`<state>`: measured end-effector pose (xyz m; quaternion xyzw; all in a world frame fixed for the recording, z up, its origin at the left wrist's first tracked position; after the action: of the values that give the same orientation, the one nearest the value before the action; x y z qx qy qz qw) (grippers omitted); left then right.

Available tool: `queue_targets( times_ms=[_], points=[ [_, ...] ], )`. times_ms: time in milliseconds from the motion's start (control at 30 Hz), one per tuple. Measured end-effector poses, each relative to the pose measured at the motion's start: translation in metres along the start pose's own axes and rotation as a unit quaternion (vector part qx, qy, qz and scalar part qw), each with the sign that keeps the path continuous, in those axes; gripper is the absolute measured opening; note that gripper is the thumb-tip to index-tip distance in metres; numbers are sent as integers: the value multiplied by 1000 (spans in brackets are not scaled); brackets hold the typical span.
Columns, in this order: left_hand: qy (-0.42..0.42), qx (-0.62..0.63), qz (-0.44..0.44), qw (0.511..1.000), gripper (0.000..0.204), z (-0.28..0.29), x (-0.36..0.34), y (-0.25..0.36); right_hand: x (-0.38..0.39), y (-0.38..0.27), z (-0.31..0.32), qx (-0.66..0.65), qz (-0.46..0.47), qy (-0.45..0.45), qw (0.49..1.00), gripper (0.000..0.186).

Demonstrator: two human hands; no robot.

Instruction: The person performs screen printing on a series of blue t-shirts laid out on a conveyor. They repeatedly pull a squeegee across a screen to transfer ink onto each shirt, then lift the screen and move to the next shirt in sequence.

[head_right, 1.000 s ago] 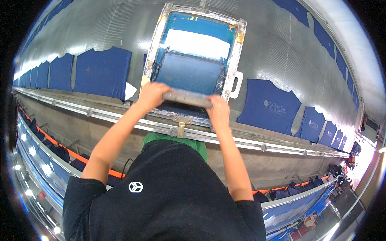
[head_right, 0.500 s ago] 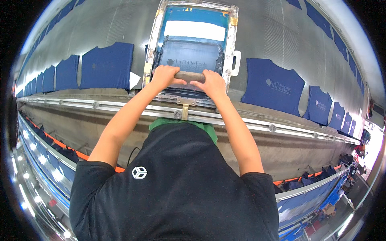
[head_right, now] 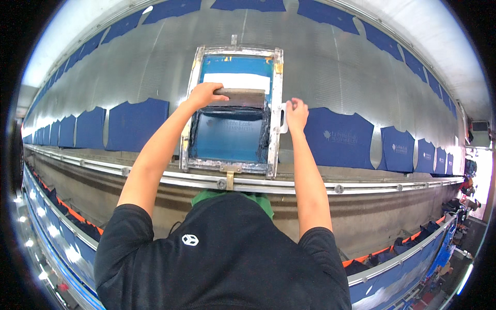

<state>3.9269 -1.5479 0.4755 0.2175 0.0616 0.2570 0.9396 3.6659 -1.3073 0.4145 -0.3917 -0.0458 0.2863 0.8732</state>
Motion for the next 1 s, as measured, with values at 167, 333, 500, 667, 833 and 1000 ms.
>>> queue_targets(
  times_ms=[167, 333, 500, 667, 833, 1000],
  points=[
    [-92, 82, 10, 992, 42, -19, 5, -7, 12, 46, -51, -163, -185, -139, 959, 33],
    [-23, 69, -3, 997, 56, -36, 87, 20, -3, 21, -35, -133, -98, -15, 986, 26],
    [31, 62, -7, 998, 66, -38, 219, 59, 2, -31, -2, -140, -32, 47, 988, 28],
    [50, 60, 14, 997, 68, 6, 304, -2, 55, -110, -78, -322, -94, -1, 942, 18],
    [45, 67, 29, 996, 56, 80, 358, -163, 128, -207, -211, -297, -73, 6, 952, 19],
    [28, -45, 59, 997, 53, 136, 402, -287, 182, -281, -306, -227, -51, -2, 973, 24]
  ],
)
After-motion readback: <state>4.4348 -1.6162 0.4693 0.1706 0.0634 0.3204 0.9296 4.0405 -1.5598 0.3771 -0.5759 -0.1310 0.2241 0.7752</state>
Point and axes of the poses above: each hand's wrist, its own x-axis away from the middle knuckle, its own z-axis out of the back of the hand, y = z × x, the point moved 7 cm from there along -x, towards the middle knuckle, and after that the axes turned 5 degrees about y, right-handed, at the moved point
